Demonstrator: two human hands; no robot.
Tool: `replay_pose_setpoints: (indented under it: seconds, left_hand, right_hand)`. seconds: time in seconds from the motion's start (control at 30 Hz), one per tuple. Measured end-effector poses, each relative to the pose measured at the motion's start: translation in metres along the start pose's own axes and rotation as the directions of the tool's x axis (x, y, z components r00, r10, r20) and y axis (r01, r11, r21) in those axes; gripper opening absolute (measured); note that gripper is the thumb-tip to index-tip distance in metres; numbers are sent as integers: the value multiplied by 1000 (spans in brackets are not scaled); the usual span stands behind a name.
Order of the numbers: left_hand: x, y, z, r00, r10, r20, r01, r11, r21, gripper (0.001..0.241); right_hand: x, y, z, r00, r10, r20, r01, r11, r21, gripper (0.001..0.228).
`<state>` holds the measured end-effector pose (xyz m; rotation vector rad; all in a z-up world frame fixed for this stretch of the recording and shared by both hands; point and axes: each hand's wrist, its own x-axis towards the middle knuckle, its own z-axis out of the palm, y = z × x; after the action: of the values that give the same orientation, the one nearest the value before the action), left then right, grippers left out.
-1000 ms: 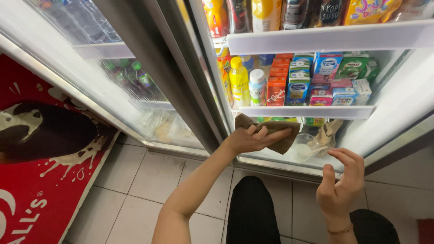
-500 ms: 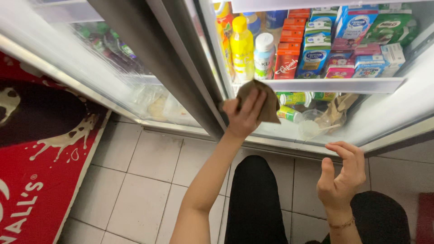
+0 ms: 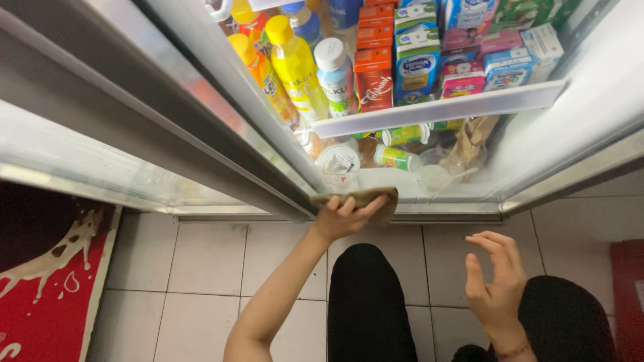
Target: The person scans packaged snacks with a barcode scanner and places them on a shelf. Then the person sprays a cleaning solution on a glass-door refrigerator and wipes the glass with a cloth.
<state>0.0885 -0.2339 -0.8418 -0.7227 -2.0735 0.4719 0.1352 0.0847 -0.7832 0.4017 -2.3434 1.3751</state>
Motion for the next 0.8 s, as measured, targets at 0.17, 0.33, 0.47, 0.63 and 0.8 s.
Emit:
replay_pose_setpoints:
  seconds: [0.17,0.33,0.47,0.63,0.8]
  left_hand:
    - [132,-57,-65,847,-441,-296,433,896,-96,37]
    - [136,-13,-39,957,-213,-199,208,977,-48,36]
    - [75,50,21,936,351,35,-352,935,49,46]
    - [62,67,43,852,514,101,-521,851,63,47]
    - [174,23,-16,967,47,-251,-17,992,123,40]
  right_hand:
    - [-1,1,-2,999,35,-14,-34,998,54,19]
    - [-1,7,-18,999,37,-31,-35,998,52,20]
    - [2,26,-32,996,59,-69,-56,998,38,18]
    - [-5,49,-49,990,106,-92,-104,994,24,17]
    - [-7,57,-56,983,155,-94,-152,988,35,18]
